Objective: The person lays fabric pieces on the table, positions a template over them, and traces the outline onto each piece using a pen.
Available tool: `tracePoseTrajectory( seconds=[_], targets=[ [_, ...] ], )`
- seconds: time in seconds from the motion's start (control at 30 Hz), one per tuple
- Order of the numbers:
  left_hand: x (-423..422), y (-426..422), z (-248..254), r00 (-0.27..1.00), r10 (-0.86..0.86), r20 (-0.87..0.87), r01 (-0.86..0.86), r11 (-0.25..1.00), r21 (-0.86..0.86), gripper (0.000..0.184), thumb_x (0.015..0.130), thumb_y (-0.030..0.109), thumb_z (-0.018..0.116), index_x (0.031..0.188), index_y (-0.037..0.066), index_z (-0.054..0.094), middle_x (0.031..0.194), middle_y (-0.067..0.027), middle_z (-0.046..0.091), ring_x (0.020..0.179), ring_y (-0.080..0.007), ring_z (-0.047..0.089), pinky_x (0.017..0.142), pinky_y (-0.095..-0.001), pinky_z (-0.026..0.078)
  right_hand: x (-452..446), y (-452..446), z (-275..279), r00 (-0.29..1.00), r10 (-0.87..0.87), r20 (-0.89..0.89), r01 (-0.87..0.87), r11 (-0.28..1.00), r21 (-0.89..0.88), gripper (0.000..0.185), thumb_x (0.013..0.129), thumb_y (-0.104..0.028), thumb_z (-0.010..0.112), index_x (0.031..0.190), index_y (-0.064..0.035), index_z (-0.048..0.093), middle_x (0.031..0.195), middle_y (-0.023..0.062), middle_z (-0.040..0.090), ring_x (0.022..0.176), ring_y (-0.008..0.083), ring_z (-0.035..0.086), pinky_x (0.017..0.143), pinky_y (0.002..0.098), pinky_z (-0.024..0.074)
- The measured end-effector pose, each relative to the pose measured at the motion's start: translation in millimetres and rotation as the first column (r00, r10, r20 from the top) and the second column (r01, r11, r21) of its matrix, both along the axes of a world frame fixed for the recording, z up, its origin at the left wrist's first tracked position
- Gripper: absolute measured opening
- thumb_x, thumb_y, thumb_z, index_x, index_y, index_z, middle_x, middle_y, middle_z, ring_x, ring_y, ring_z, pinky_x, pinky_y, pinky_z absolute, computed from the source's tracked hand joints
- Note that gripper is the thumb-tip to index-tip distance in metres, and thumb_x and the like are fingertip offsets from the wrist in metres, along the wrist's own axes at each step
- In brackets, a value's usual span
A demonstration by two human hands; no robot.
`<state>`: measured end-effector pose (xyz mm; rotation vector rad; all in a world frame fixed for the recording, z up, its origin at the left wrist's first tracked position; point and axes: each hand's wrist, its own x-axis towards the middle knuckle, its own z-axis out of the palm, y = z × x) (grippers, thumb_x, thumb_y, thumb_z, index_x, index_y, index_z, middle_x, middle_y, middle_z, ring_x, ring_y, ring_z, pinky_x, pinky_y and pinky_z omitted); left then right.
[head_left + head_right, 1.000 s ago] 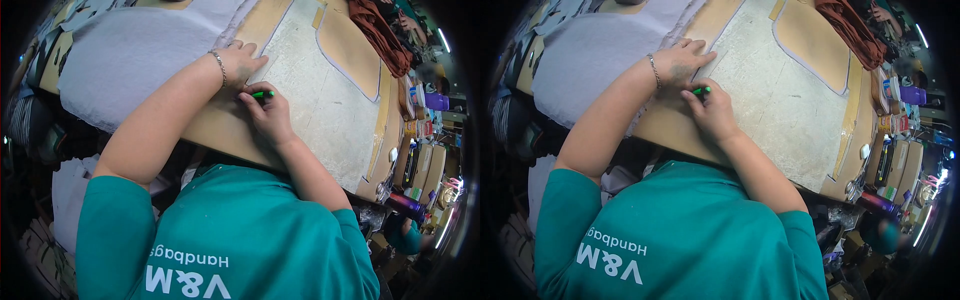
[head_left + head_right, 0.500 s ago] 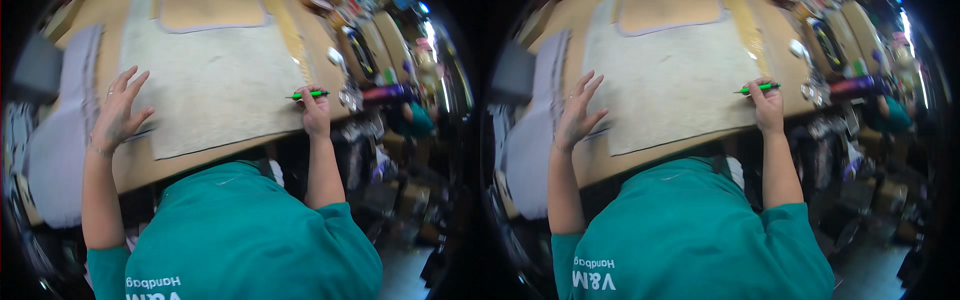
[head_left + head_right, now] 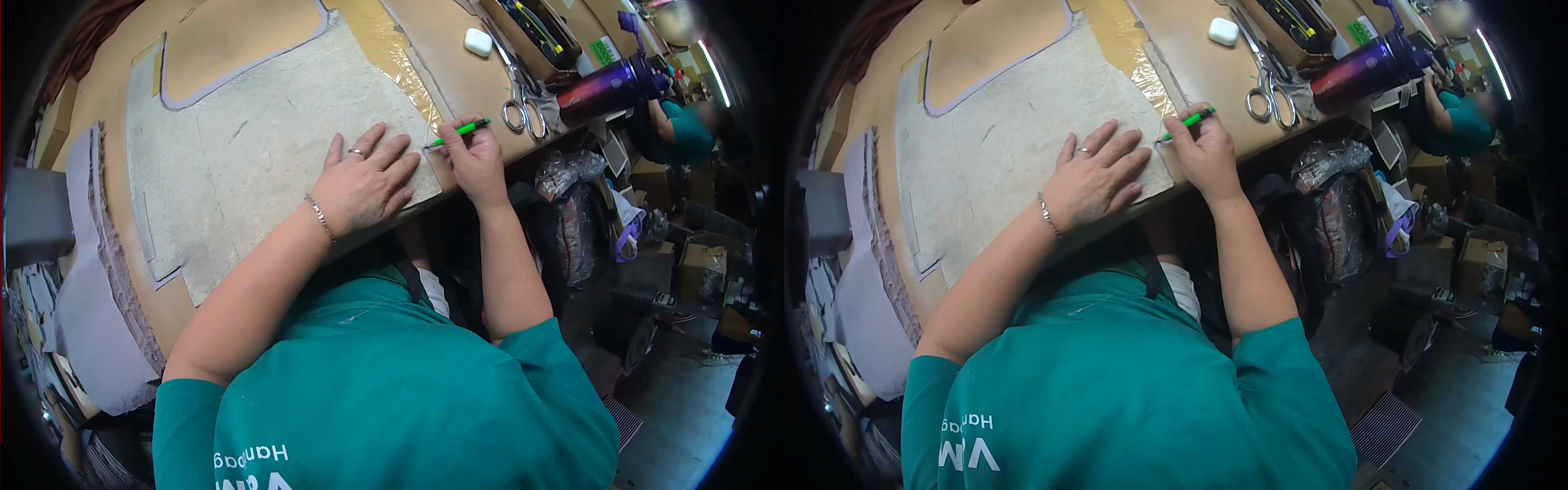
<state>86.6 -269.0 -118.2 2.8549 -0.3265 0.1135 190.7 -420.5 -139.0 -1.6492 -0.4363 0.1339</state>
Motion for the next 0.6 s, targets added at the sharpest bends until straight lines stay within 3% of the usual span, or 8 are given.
tracePoseTrajectory(
  seconds=[0.07, 0.13, 0.23, 0.33, 0.47, 0.53, 0.57, 0.6],
  targets=[
    [-1, 1, -4, 1.000, -0.005, 0.023, 0.005, 1.000, 0.001, 0.041, 0.080, 0.035, 0.047, 0.117, 0.019, 0.043, 0.126, -0.0023, 0.036, 0.122, -0.0254, 0.027, 0.090, -0.0593, 0.026, 1, 4, 1, 0.990, 0.051, 0.128, -0.046, 0.998, -0.047, 0.013, 0.079, -0.013, 0.060, 0.079, -0.0044, 0.049, 0.063, -0.0005, 0.050, 0.055, 0.0043, 0.045, 0.049, 0.0193, 0.0376],
    [0, 1, -5, 0.997, -0.005, 0.080, 0.005, 1.000, 0.006, 0.039, 0.079, 0.034, 0.049, 0.115, 0.018, 0.045, 0.123, -0.0020, 0.038, 0.119, -0.0252, 0.031, 0.088, -0.0596, 0.029, 6, 0, 2, 0.993, 0.069, 0.091, -0.059, 0.993, -0.102, 0.012, 0.078, -0.012, 0.059, 0.077, -0.0040, 0.050, 0.063, -0.0005, 0.049, 0.056, 0.0054, 0.045, 0.052, 0.0210, 0.0393],
    [1, 2, 0, 1.000, -0.003, -0.018, 0.003, 1.000, 0.020, 0.041, 0.081, 0.035, 0.046, 0.119, 0.020, 0.042, 0.129, -0.0021, 0.034, 0.123, -0.0257, 0.026, 0.091, -0.0592, 0.025, 20, -21, 9, 0.999, 0.006, 0.039, -0.003, 0.997, -0.072, 0.012, 0.079, -0.012, 0.059, 0.075, -0.0041, 0.050, 0.063, -0.0013, 0.049, 0.057, 0.0067, 0.044, 0.052, 0.0217, 0.0388],
    [2, 0, -3, 0.998, 0.003, 0.056, -0.004, 1.000, 0.015, 0.039, 0.079, 0.034, 0.049, 0.114, 0.019, 0.046, 0.123, -0.0016, 0.038, 0.119, -0.0250, 0.031, 0.087, -0.0598, 0.029, 20, -16, 4, 0.989, 0.039, 0.145, -0.026, 0.996, -0.086, 0.012, 0.078, -0.012, 0.060, 0.076, -0.0041, 0.050, 0.063, 0.0000, 0.049, 0.057, 0.0073, 0.044, 0.053, 0.0223, 0.0384],
    [2, 0, -3, 1.000, -0.005, 0.030, 0.004, 1.000, 0.030, 0.040, 0.079, 0.034, 0.048, 0.116, 0.019, 0.044, 0.125, -0.0017, 0.037, 0.121, -0.0250, 0.029, 0.088, -0.0595, 0.028, 6, -2, 8, 0.981, 0.179, 0.078, -0.170, 0.979, -0.117, 0.013, 0.076, -0.011, 0.060, 0.075, -0.0034, 0.050, 0.061, 0.0041, 0.049, 0.056, 0.0086, 0.045, 0.053, 0.0235, 0.0387],
    [1, 1, 1, 1.000, -0.004, -0.016, 0.005, 1.000, 0.031, 0.042, 0.080, 0.035, 0.047, 0.119, 0.020, 0.042, 0.128, -0.0020, 0.034, 0.122, -0.0253, 0.026, 0.090, -0.0590, 0.025, 29, -22, 2, 0.995, 0.005, 0.095, 0.006, 0.993, -0.119, 0.012, 0.076, -0.010, 0.060, 0.075, -0.0030, 0.050, 0.060, 0.0035, 0.050, 0.054, 0.0094, 0.045, 0.051, 0.0239, 0.0385],
    [1, 1, 2, 1.000, -0.001, -0.022, 0.001, 1.000, 0.018, 0.042, 0.080, 0.035, 0.046, 0.119, 0.020, 0.042, 0.128, -0.0021, 0.034, 0.122, -0.0252, 0.026, 0.090, -0.0589, 0.025, 35, -35, 6, 0.977, -0.067, 0.205, 0.115, 0.965, -0.234, 0.011, 0.076, -0.009, 0.060, 0.074, -0.0029, 0.050, 0.062, 0.0013, 0.051, 0.053, 0.0077, 0.046, 0.050, 0.0225, 0.0388],
    [1, 2, 1, 1.000, 0.002, -0.024, -0.002, 1.000, 0.009, 0.041, 0.080, 0.035, 0.046, 0.119, 0.020, 0.043, 0.128, -0.0023, 0.034, 0.122, -0.0251, 0.026, 0.090, -0.0589, 0.025, 33, -38, 13, 0.986, -0.088, 0.139, 0.112, 0.979, -0.171, 0.009, 0.079, -0.009, 0.058, 0.077, -0.0044, 0.051, 0.065, -0.0012, 0.051, 0.055, 0.0066, 0.048, 0.051, 0.0203, 0.0400]
  ],
)
